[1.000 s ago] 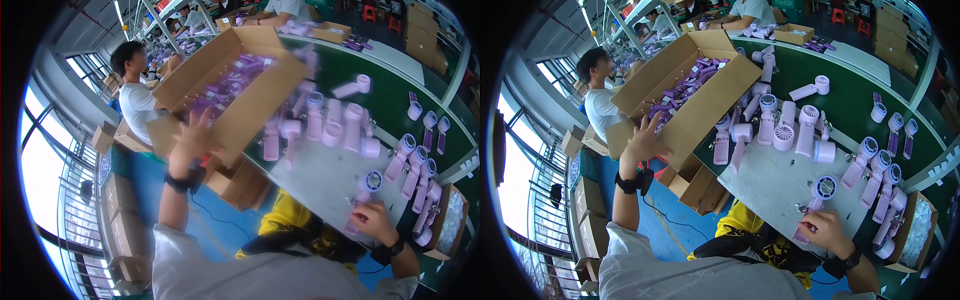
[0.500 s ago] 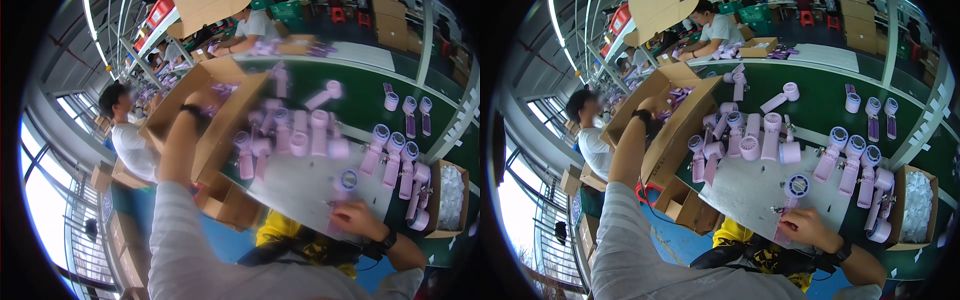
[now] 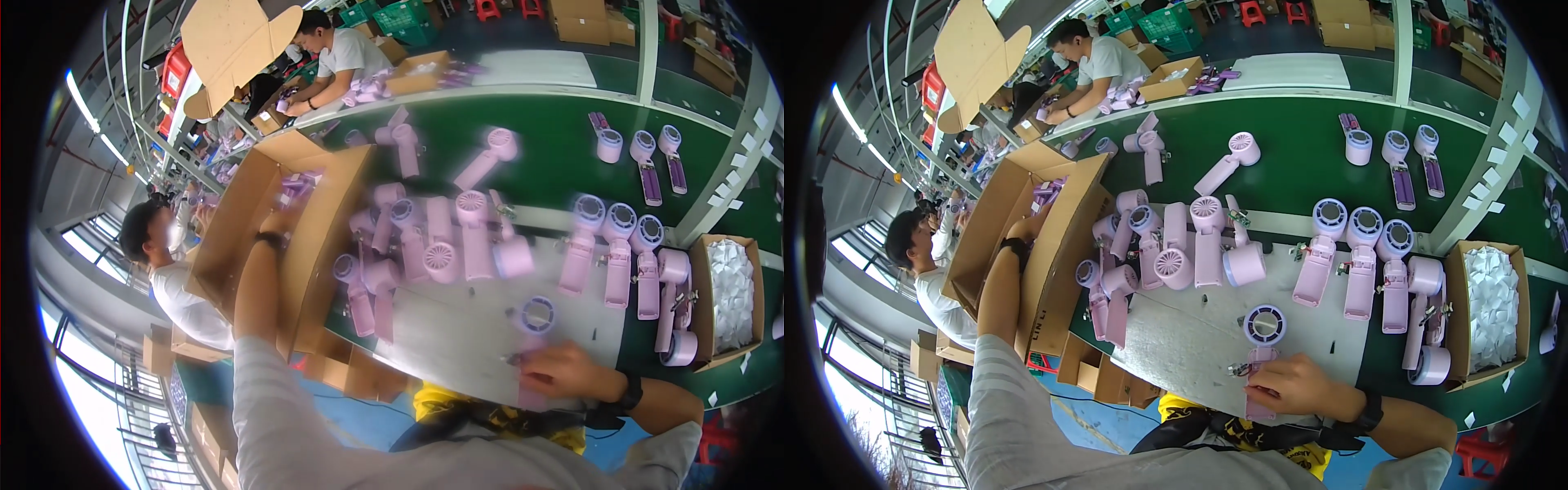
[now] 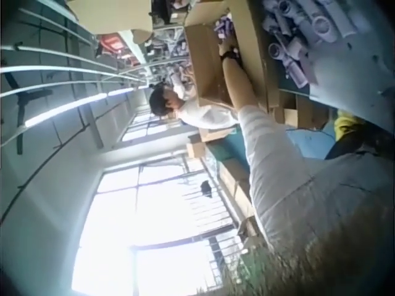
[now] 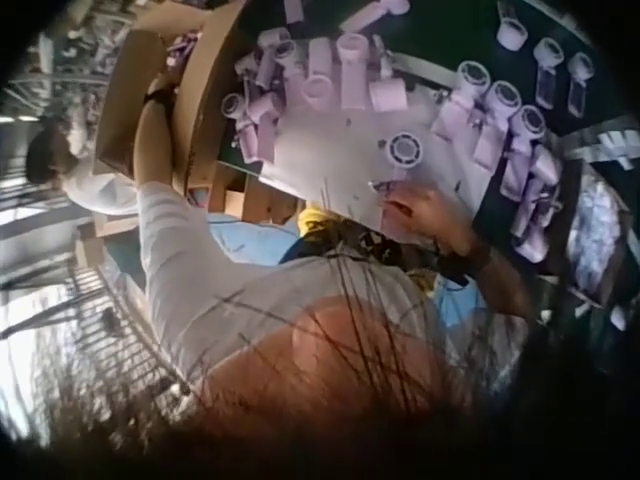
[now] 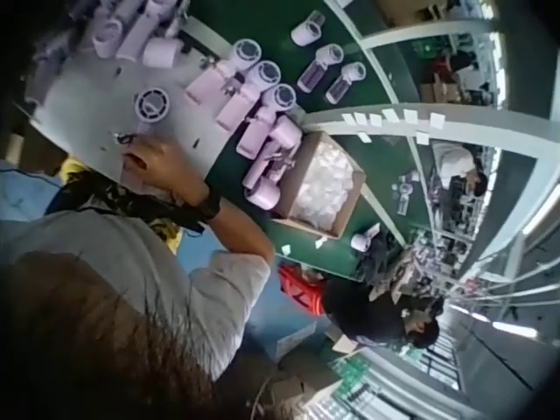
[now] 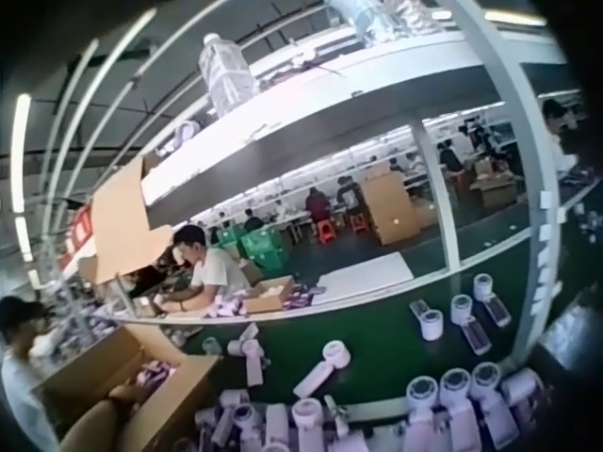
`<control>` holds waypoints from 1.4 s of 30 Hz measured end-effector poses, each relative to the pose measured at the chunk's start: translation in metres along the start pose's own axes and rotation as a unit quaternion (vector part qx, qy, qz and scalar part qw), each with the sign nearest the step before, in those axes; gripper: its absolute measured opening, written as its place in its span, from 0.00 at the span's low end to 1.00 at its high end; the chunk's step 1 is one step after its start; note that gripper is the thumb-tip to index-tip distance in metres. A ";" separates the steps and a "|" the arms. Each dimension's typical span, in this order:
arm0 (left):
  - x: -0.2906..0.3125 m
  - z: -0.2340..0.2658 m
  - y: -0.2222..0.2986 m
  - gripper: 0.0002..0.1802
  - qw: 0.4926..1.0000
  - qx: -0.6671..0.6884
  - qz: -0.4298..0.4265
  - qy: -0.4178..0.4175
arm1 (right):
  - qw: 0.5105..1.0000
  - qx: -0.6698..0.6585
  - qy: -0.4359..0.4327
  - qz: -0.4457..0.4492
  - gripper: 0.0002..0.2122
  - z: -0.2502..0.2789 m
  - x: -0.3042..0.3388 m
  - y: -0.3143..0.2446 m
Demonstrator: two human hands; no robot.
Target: The person assembles portable fans by connecting a battery pack and circuit board to the housing, testing the connection, and setting the unit aside. They then reach into a box for more batteries to repeat the process.
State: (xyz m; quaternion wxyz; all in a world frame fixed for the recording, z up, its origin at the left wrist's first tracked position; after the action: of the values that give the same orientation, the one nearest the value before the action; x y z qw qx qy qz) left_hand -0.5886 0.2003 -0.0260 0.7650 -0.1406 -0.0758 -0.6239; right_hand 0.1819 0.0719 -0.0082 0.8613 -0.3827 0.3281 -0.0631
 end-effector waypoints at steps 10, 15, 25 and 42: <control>0.031 0.018 0.032 0.50 0.967 0.077 0.207 -0.130 | 0.999 0.003 0.049 0.010 0.06 0.005 -0.002 0.002; 0.053 0.031 0.024 0.47 0.958 0.149 0.212 -0.127 | 0.998 -0.004 0.042 0.035 0.06 0.007 0.000 -0.008; 0.061 0.055 0.112 0.45 0.979 0.129 0.151 -0.040 | 0.999 0.001 0.028 0.020 0.06 0.007 -0.002 -0.004; 0.084 0.095 0.174 0.43 0.963 0.126 0.236 0.024 | 0.995 0.012 -0.054 -0.084 0.05 0.031 -0.009 -0.018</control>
State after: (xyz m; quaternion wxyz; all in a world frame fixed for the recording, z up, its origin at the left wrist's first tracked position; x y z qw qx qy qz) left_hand -0.3952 0.1827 0.0672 0.9036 -0.0416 -0.1005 -0.4144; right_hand 0.1963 0.0822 0.0243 0.8743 -0.4010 0.2467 -0.1181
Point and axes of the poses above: each hand's wrist, its own x-axis away from the middle knuckle, its own z-axis out of the back of the hand, y = z × x, the point moved 9 cm from there along -x, towards the middle knuckle, and after that the axes turned 11 degrees about -x, right-handed, at the moved point
